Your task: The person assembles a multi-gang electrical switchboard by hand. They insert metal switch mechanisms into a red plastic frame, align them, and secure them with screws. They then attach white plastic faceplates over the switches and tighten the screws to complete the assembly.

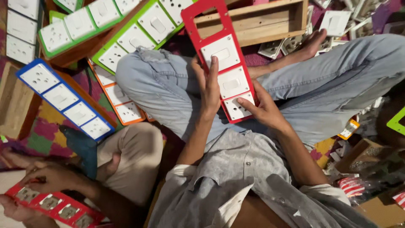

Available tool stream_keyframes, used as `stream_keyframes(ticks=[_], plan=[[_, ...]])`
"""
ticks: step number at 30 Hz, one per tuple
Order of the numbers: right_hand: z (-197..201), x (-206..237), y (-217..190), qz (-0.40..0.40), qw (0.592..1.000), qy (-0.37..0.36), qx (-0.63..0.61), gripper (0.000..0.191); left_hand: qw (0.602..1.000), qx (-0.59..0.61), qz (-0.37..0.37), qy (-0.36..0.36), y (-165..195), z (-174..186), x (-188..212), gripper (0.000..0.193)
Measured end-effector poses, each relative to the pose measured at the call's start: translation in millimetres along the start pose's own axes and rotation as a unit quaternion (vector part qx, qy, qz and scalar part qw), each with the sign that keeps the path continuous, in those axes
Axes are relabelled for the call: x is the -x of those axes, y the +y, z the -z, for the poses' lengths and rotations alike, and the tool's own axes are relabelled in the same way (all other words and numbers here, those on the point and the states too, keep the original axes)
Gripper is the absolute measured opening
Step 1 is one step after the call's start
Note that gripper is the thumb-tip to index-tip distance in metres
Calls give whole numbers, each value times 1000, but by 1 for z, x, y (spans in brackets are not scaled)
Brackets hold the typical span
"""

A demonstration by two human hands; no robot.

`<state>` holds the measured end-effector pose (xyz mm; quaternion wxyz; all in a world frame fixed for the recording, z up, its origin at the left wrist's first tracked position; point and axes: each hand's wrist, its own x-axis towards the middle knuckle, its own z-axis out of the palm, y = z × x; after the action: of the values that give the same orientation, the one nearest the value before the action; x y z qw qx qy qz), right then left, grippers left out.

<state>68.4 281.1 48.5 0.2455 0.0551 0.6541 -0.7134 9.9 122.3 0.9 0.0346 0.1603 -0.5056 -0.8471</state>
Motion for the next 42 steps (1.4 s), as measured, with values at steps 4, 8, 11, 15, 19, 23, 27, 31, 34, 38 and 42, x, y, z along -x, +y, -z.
stream_keyframes(ticks=[4,8,11,15,19,23,27,31,34,38,42], plan=[[12,5,-1,1,1000,24,-6,50,901,-326,-286,-29,23,-8,7,81],[41,24,-18,-6,999,12,31,45,729,-582,-338,-125,54,-4,2,66],[61,42,-31,-4,998,-3,59,41,645,-664,-316,-208,69,-3,-6,67],[79,57,-44,-3,993,-19,115,46,592,-659,-352,-304,83,-2,-6,71],[108,71,-55,15,986,-83,140,51,614,-577,-357,-405,95,-6,-7,91],[156,81,-62,14,966,-203,157,51,595,-507,-356,-512,110,-10,-7,95],[200,68,-69,-143,922,-320,162,66,576,-466,-386,-550,113,-12,7,95],[224,37,-99,-22,910,-402,93,73,592,-476,-390,-520,101,-7,17,94],[224,15,-136,17,958,-272,89,87,721,-393,-319,-473,87,0,26,91],[189,-31,-160,222,960,-165,28,68,877,-227,-138,-401,68,4,37,81],[144,-136,-146,284,841,2,460,34,949,59,16,-309,44,-11,41,79]])
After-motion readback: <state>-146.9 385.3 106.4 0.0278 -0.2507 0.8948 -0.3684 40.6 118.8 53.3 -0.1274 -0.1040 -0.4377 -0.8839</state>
